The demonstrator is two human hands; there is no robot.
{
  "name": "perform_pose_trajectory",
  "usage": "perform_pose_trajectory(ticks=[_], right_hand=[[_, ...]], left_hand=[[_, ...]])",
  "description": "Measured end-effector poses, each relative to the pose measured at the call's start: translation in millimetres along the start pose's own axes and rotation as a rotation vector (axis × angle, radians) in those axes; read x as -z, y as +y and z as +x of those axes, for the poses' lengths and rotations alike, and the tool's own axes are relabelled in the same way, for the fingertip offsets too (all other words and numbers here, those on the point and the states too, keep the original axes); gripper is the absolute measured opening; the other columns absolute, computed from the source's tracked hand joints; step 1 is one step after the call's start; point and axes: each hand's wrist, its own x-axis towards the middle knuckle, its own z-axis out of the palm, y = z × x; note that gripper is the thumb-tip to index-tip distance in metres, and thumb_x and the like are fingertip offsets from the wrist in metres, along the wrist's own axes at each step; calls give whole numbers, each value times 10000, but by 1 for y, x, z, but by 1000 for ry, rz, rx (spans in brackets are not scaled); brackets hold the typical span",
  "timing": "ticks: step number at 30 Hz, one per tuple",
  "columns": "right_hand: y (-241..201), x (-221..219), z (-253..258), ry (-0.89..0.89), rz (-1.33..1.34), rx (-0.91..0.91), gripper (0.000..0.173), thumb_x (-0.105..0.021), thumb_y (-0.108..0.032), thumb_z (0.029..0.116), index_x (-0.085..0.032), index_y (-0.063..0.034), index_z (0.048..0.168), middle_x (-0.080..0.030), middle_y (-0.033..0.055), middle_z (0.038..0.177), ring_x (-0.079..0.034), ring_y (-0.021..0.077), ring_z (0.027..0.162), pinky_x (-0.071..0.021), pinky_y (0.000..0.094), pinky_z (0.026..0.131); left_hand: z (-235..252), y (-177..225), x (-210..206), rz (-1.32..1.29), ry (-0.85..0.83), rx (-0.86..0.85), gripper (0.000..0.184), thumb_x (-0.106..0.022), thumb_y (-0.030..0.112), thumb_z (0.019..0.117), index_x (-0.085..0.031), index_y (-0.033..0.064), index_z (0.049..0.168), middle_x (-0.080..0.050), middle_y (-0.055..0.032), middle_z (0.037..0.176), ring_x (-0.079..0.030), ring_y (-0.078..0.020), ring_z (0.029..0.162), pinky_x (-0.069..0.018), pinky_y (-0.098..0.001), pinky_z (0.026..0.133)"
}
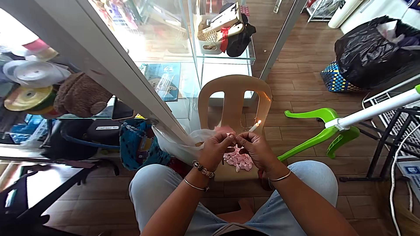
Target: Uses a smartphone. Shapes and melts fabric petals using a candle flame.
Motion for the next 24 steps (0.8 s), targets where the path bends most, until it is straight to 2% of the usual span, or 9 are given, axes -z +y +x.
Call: perform_pose_trajectory(ticks=[6,13,15,17,20,22,24], right_hand=[[-1,0,0,12,29,-14,38,-670,-43,973,-661,-6,970,-674,57,844,-654,111,742,-561,239,654],[0,2,1,4,46,17,16,-680,-25,958,-667,-18,954,-670,52,828,-642,102,722,-554,238,649],[6,7,3,12,-143,208,46,-711,-57,943,-689,-23,964,-687,30,842,-646,67,721,-552,207,661],[13,14,5,27,-466,543,113,-716,-150,947,-725,-43,982,-696,19,930,-653,41,787,-562,189,703],[19,21,9,35,-817,973,165,-660,-199,987,-768,-74,987,-715,67,1001,-660,162,946,-555,313,824],[19,24,9,8,-907,1123,138,-662,-177,986,-781,-107,988,-713,73,1015,-657,203,995,-549,338,859],[17,27,8,-23,-951,1197,121,-669,-152,980,-787,-131,998,-701,84,1049,-650,205,997,-552,321,851]], left_hand=[[0,1,-1,-12,-1,-3,10,-629,3,987,-636,-3,986,-696,-62,843,-694,-117,739,-601,-259,708],[-1,3,1,7,-29,26,42,-632,10,987,-637,-5,1025,-701,-71,880,-701,-132,758,-604,-271,717],[-3,7,3,61,-110,100,108,-593,59,1024,-600,11,1120,-695,-58,921,-705,-122,774,-606,-265,723],[-4,11,6,37,-187,176,143,-521,132,1070,-562,41,1172,-694,-45,909,-708,-121,768,-605,-262,713],[-3,12,9,-72,-205,232,230,-427,249,1111,-558,63,1146,-689,-47,852,-706,-127,733,-606,-257,686],[-2,12,11,-108,-193,229,225,-458,206,1101,-581,49,1203,-689,-55,868,-699,-124,726,-602,-252,680],[-4,12,12,-125,-189,203,173,-514,90,1066,-601,32,1203,-682,-54,889,-685,-113,726,-595,-245,680]])
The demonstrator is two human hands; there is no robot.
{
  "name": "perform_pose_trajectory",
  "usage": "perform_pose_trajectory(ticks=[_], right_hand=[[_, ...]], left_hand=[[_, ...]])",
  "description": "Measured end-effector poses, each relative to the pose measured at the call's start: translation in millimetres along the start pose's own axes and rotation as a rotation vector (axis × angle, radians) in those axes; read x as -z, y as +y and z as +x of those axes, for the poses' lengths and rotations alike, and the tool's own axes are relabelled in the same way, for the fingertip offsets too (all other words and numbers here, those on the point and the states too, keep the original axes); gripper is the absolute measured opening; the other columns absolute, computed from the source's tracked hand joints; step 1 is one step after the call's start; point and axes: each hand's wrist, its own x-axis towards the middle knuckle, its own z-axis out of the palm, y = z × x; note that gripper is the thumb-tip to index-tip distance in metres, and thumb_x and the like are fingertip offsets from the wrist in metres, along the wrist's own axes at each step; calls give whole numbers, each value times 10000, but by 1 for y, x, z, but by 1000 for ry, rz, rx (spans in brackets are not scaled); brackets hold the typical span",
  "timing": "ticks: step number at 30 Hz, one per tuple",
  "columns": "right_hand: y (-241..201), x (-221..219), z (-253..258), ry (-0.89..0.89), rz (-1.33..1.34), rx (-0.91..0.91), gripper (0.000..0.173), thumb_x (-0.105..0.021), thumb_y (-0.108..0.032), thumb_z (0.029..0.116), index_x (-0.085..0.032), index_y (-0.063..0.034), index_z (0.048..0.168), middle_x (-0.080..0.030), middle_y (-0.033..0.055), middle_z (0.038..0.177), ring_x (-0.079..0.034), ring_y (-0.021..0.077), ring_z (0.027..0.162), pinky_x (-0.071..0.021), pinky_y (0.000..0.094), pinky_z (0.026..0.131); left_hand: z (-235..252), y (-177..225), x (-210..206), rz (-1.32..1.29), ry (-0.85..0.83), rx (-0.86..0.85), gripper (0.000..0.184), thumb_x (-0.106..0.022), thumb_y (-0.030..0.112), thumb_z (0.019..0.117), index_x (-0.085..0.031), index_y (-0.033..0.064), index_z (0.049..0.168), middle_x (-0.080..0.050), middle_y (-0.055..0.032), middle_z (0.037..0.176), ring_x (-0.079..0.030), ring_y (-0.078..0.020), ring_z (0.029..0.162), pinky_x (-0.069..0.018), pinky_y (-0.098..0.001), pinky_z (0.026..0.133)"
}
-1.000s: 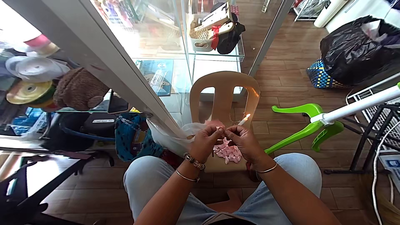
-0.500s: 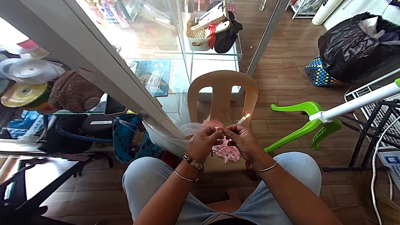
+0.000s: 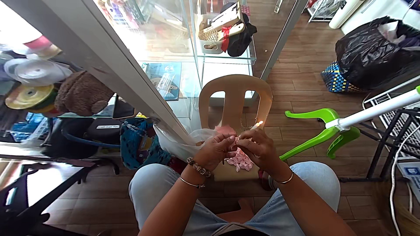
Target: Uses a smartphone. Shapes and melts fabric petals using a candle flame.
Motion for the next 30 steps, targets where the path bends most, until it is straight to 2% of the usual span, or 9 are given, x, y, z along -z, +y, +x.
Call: perform_pose_trajectory(ticks=[2,4,15,22,30], right_hand=[[1,3,-1,-2,-24,53,113,-678,-135,974,-787,-141,1003,-689,97,1075,-641,204,996,-547,303,845],[2,4,-1,0,-46,77,108,-687,-129,967,-788,-150,998,-689,95,1084,-635,205,1024,-539,293,869],[3,5,-1,-12,-50,54,111,-687,-161,973,-793,-163,1005,-687,108,1103,-638,214,1010,-543,317,853],[1,2,0,-9,-71,48,128,-679,-175,981,-778,-159,1061,-678,115,1132,-634,223,992,-540,319,834],[1,0,2,0,-90,67,117,-678,-160,977,-785,-176,1021,-685,106,1130,-635,236,1047,-541,344,873]], left_hand=[[0,0,1,-24,4,-31,177,-551,0,1024,-614,23,1189,-691,-62,899,-687,-112,730,-595,-246,690],[-1,1,1,-33,3,-53,195,-560,-31,1008,-614,27,1186,-702,-69,911,-691,-108,735,-596,-241,696],[-4,3,-2,42,66,-144,220,-605,-57,976,-616,16,1183,-707,-75,919,-691,-111,733,-593,-241,677],[-4,2,-2,64,118,-167,217,-622,-44,971,-620,18,1179,-693,-65,919,-676,-108,727,-584,-240,664],[-6,4,-2,88,129,-162,189,-636,-36,966,-639,21,1147,-708,-71,909,-666,-90,704,-544,-203,599]])
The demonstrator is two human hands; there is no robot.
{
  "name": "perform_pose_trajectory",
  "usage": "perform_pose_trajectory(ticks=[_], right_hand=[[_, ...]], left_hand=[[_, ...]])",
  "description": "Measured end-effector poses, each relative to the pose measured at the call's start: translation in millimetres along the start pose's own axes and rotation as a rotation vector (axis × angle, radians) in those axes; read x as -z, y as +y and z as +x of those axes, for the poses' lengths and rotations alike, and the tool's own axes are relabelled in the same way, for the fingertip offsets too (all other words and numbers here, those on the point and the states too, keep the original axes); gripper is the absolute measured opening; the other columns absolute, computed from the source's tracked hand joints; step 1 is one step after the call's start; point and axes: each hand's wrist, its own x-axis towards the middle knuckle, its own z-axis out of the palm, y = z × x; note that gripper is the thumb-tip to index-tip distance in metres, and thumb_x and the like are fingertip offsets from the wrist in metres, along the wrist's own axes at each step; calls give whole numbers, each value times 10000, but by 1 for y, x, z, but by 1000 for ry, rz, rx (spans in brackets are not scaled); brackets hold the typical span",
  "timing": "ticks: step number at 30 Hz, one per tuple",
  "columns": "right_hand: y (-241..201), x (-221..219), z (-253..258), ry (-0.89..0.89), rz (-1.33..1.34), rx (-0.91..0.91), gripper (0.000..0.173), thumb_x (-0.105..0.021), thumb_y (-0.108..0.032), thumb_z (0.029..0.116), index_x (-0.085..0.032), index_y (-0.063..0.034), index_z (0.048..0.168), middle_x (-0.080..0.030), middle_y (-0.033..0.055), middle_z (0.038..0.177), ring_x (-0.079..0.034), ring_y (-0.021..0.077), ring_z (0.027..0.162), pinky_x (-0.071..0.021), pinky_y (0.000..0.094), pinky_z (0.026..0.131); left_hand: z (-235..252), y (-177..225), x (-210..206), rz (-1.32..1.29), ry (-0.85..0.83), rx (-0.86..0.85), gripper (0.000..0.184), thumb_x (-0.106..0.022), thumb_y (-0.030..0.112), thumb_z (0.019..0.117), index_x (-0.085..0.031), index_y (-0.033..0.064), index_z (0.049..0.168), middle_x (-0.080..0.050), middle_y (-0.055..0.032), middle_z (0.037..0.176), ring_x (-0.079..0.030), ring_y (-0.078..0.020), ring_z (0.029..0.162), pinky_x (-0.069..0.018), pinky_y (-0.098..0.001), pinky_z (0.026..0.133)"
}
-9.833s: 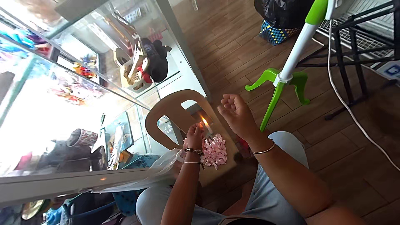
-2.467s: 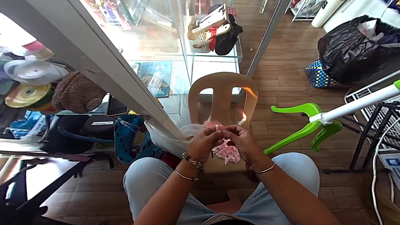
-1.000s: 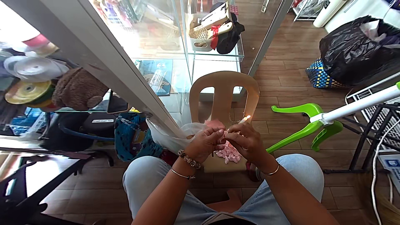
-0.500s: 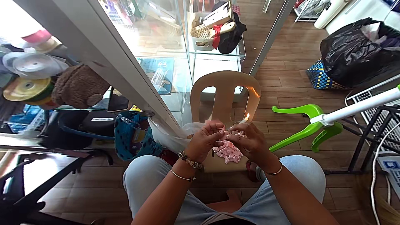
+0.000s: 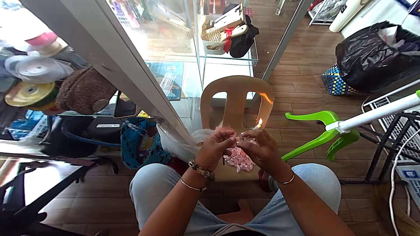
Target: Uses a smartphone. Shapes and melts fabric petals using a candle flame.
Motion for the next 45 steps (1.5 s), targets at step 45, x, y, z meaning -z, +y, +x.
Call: perform_pose_trajectory(ticks=[45], right_hand=[[-15,-9,1,60,464,-501,152,-719,-173,932,-768,-31,954,-652,86,1129,-610,45,873,-532,180,737]], left_hand=[[4,-12,2,198,-5,-240,250,-674,-73,922,-640,14,1154,-708,-60,948,-685,-107,777,-590,-254,690]])
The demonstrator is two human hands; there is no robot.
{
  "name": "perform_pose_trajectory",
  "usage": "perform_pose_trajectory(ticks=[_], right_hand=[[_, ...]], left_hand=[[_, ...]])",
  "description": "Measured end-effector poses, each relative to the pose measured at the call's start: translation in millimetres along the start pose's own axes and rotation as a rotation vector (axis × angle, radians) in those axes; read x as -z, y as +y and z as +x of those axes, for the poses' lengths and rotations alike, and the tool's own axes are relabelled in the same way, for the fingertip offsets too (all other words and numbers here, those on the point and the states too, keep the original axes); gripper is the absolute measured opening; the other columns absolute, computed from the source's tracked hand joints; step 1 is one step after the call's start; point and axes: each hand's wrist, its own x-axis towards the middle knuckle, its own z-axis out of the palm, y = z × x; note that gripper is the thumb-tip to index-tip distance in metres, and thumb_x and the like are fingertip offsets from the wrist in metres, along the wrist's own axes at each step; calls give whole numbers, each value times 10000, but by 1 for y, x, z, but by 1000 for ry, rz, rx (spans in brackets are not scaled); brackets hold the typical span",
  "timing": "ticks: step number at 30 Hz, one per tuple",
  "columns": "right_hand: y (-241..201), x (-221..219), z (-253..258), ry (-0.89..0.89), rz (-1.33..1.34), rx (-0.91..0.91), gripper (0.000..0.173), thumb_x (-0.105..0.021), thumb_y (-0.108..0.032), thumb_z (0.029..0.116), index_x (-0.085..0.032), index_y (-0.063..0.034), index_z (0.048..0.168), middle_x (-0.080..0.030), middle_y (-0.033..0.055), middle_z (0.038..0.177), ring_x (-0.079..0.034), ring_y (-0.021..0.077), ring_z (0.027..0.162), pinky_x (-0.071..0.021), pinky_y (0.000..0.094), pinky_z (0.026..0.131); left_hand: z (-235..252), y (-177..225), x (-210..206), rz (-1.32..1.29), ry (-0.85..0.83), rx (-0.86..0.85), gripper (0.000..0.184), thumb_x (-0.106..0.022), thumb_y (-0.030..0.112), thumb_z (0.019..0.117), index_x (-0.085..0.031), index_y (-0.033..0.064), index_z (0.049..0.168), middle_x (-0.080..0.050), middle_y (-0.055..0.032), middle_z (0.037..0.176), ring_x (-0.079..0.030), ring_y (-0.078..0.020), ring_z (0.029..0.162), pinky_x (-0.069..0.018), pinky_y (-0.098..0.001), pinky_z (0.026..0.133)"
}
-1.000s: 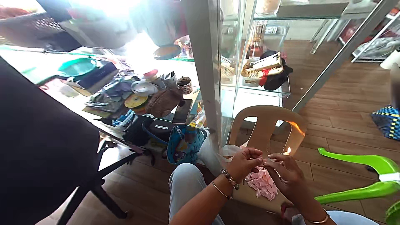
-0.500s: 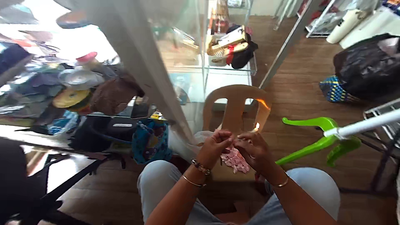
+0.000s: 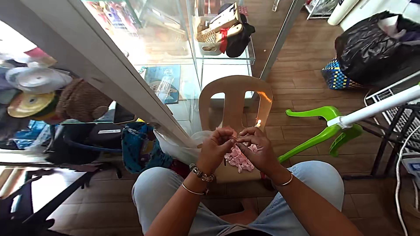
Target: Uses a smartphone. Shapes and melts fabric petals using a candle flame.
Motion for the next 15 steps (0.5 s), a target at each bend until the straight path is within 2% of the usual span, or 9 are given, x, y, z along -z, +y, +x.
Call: perform_pose_trajectory(ticks=[2,10,15], right_hand=[[-2,0,-1,14,23,-47,145,-737,-174,916,-761,-32,936,-651,76,1124,-591,20,831,-512,154,704],[-2,-1,-4,16,73,-87,160,-754,-200,910,-746,-44,944,-633,68,1156,-596,21,863,-515,154,713],[-3,2,-5,11,43,-84,252,-769,-236,904,-726,-32,1046,-616,86,1220,-598,31,885,-515,160,726]], left_hand=[[0,-1,1,47,-27,-28,256,-675,-66,921,-640,19,1159,-704,-50,950,-679,-96,768,-590,-252,693],[-1,2,5,133,-117,-76,228,-651,-73,928,-637,37,1128,-699,-23,921,-670,-71,742,-583,-224,680],[-1,5,8,180,-153,-75,220,-666,-58,921,-634,32,1118,-700,-11,907,-669,-58,736,-578,-212,673]])
